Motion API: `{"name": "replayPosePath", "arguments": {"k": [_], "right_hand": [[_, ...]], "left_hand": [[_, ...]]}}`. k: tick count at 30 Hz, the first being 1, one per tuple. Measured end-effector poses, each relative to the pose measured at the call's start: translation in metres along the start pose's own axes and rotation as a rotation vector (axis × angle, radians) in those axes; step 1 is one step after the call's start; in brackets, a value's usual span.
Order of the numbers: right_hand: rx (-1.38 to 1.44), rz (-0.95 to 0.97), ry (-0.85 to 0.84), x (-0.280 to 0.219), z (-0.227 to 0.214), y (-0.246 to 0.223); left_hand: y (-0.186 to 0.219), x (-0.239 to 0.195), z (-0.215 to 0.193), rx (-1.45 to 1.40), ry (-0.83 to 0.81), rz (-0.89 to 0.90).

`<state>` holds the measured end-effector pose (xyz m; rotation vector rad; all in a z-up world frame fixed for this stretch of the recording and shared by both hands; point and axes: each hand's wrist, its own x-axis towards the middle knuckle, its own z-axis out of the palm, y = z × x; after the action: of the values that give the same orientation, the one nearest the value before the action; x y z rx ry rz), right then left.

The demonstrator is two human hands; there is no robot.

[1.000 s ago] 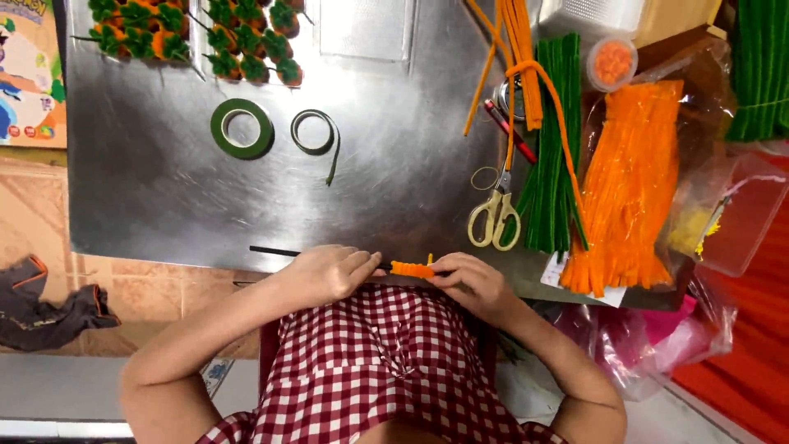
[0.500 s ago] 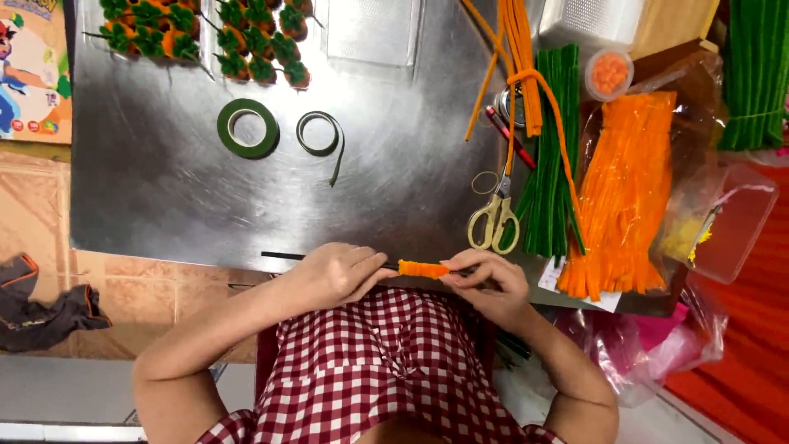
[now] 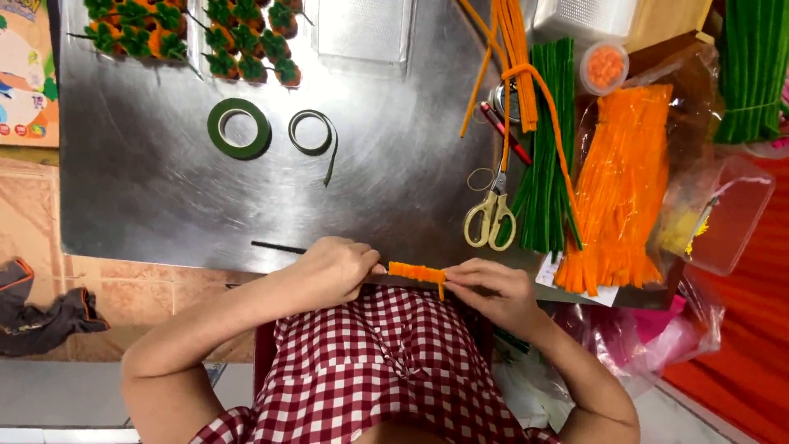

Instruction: Wrapping orange pipe cleaners around a rod to create artificial carrots for decoration.

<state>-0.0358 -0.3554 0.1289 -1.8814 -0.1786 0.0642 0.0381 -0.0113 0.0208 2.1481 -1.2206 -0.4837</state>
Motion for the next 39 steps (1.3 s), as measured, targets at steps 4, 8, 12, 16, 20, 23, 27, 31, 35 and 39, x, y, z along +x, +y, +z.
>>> {"name": "replayPosePath", "arguments": {"k": [4,8,12,16,20,23,27,31,35,39], "right_hand": [[0.038,0.003,-0.007,-0.017,0.008,0.018],[-0.029,-0.046,-0.031,-0.023,0.011,0.017],[-0.025,-0.043,-0.098,-0.022,0.01,0.017],[-0.028,-0.009,-0.136,-0.018,0.01,0.014],[0.009,0.049,-0.223,-0.017,0.009,0.007],[0.057,0.117,-0.2,-0.016,0.008,0.002],[0.035,0.146,-0.119,-0.021,0.009,0.015],[0.071,0.144,-0.078,-0.024,0.024,0.018],[0.116,0.105,-0.086,-0.022,0.029,0.022],[0.182,0.081,-0.063,-0.014,0.026,0.023]], "left_hand": [[0.008,0.005,-0.006,-0.004,0.011,0.026],[0.023,0.005,-0.01,0.118,0.027,0.097],[0.018,-0.003,0.023,0.159,0.021,0.109],[0.018,-0.004,0.023,0.141,0.016,0.068],[0.022,-0.005,0.018,0.059,0.016,-0.006],[0.031,-0.006,-0.002,-0.045,0.051,0.021],[0.051,-0.004,-0.033,-0.117,0.181,0.115],[0.018,-0.016,-0.009,0.037,0.099,-0.01],[-0.005,-0.014,0.0,-0.106,0.192,0.135],[0.001,-0.009,0.012,-0.125,0.335,0.196]]}}
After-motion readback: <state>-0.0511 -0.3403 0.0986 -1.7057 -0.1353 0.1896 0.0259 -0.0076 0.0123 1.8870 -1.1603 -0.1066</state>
